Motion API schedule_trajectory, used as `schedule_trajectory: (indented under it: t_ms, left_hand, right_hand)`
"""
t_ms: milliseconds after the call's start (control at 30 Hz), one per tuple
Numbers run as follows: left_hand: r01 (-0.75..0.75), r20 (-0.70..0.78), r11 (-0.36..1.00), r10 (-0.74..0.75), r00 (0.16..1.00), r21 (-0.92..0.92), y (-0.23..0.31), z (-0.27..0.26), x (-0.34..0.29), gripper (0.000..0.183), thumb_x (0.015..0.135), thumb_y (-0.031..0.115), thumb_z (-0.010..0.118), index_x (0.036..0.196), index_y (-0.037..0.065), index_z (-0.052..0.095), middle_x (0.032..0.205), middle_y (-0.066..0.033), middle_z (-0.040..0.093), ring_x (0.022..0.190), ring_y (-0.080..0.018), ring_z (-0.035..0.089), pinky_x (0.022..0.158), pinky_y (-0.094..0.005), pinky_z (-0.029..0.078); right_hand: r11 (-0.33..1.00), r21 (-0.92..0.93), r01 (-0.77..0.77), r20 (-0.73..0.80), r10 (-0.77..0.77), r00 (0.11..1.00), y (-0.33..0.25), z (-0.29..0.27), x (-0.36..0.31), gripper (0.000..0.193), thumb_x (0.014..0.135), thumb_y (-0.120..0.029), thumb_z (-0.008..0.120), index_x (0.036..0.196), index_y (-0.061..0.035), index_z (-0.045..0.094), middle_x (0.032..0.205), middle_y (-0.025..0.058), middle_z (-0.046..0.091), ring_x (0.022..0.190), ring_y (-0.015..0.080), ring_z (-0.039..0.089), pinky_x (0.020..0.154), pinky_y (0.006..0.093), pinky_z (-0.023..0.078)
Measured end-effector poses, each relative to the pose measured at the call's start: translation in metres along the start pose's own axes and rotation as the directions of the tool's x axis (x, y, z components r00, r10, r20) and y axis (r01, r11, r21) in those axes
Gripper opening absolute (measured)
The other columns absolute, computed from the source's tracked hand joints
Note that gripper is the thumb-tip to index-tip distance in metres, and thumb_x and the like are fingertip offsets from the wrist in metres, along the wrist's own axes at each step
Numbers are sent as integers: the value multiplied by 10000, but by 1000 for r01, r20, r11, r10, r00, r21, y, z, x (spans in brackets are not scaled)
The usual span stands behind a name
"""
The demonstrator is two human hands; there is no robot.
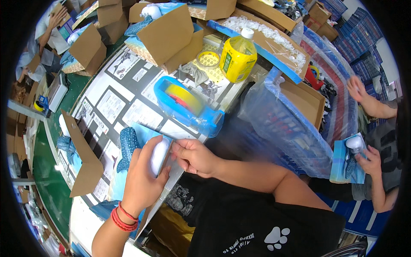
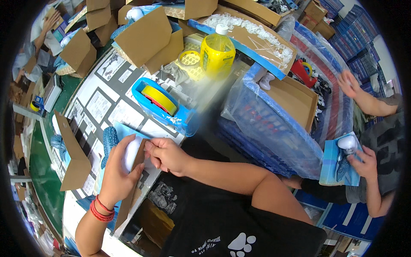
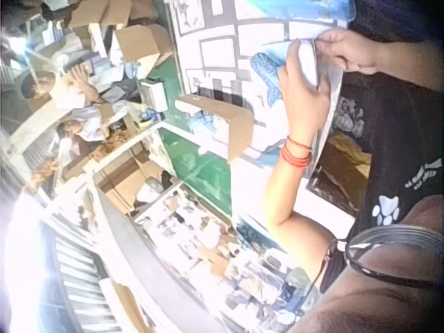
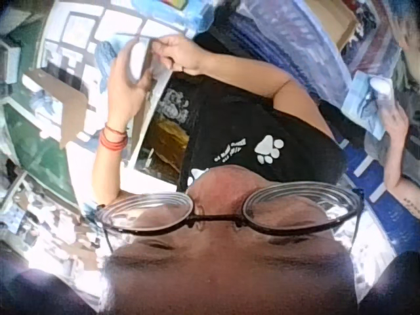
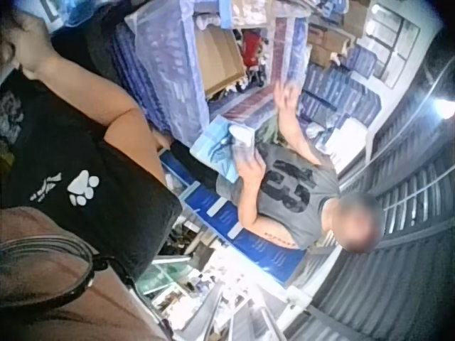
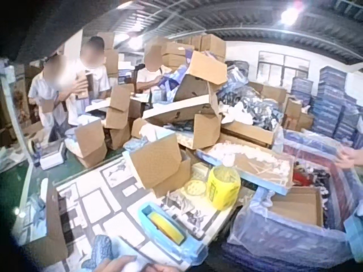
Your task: The person repeatedly places a blue whale-shaped toy into a clear plastic bag, then into a small cardboard box, and seals the box with tape. The process is repeated multiple times with new items.
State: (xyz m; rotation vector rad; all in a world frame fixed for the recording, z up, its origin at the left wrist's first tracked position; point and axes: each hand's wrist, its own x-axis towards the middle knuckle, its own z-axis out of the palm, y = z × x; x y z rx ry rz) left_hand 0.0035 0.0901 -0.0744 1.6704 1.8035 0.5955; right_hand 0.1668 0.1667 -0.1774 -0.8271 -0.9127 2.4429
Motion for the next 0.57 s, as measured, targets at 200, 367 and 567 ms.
schedule_trajectory:
  t_ms: [200,367,567]
  left_hand:
    - [-45,-56,999,44,997,-16,1,0,-3,715,777,4,749,1436,47,474,1300,-203,575,1221,-367,561,1055,-406,431]
    - [19,-31,1000,-19,999,-10,-9,4,6,675,832,36,730,1450,27,460,1328,-198,569,1240,-336,556,1071,-403,422]
    - [-86,-11,985,89,996,147,-11,4,9,704,846,94,751,1473,69,432,1275,-237,545,1187,-417,549,1026,-440,441]
  right_hand:
    - [799,535,-274,180,209,961,-9,8,-4,276,1077,-330,487,951,-88,532,590,-47,464,384,39,344,368,200,236]
    - [818,-549,-170,17,214,977,-44,3,-19,459,1081,-465,412,979,-57,595,685,55,640,443,117,539,426,251,394]
    - [491,-691,530,702,283,654,-161,-42,-141,249,1041,-267,559,958,-67,683,872,95,701,793,197,712,655,320,546]
